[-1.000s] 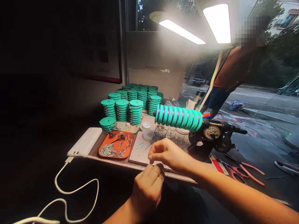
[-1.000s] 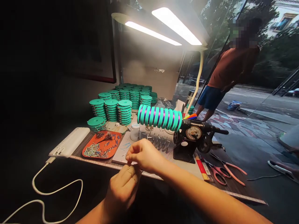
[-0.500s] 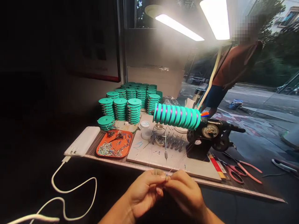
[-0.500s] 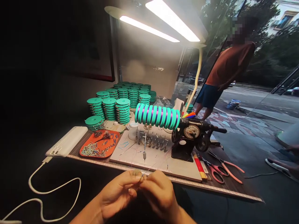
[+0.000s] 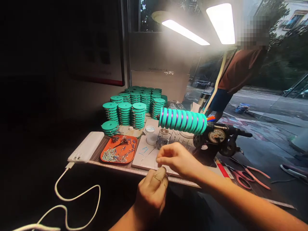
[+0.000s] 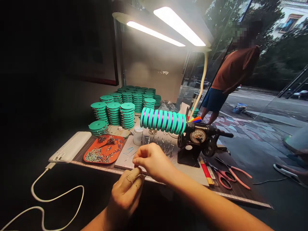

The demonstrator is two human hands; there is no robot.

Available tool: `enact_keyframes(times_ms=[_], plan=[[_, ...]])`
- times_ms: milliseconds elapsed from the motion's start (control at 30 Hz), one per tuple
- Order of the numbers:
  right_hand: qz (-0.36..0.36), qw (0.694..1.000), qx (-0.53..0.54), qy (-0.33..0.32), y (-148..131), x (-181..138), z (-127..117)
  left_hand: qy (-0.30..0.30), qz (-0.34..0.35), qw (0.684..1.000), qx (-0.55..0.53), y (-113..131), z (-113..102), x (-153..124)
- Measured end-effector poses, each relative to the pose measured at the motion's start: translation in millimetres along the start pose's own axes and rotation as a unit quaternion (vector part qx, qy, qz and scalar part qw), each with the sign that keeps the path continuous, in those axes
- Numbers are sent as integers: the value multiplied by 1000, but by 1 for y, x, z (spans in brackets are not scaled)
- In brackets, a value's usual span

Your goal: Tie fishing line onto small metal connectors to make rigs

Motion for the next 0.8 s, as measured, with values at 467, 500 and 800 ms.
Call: enact_keyframes(times_ms=[467, 500, 800], plan=[[-508, 809, -204, 213, 24, -100, -7, -134, -804, 357, -456, -24, 59, -63], [-430, 864, -142, 220, 36, -89, -10, -130, -806, 352, -458, -22, 58, -63], [-104, 991, 31, 80, 49, -86, 3, -118, -292, 939, -139, -29, 19, -7]])
Point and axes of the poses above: each hand's wrist, its own x-axis towards the middle knuckle, its own z-axis out of the palm, y = z × x, the point moved 8 cm from there along x, towards the middle knuckle, and after that the axes turned 15 degrees about y, right-handed, at the moved point
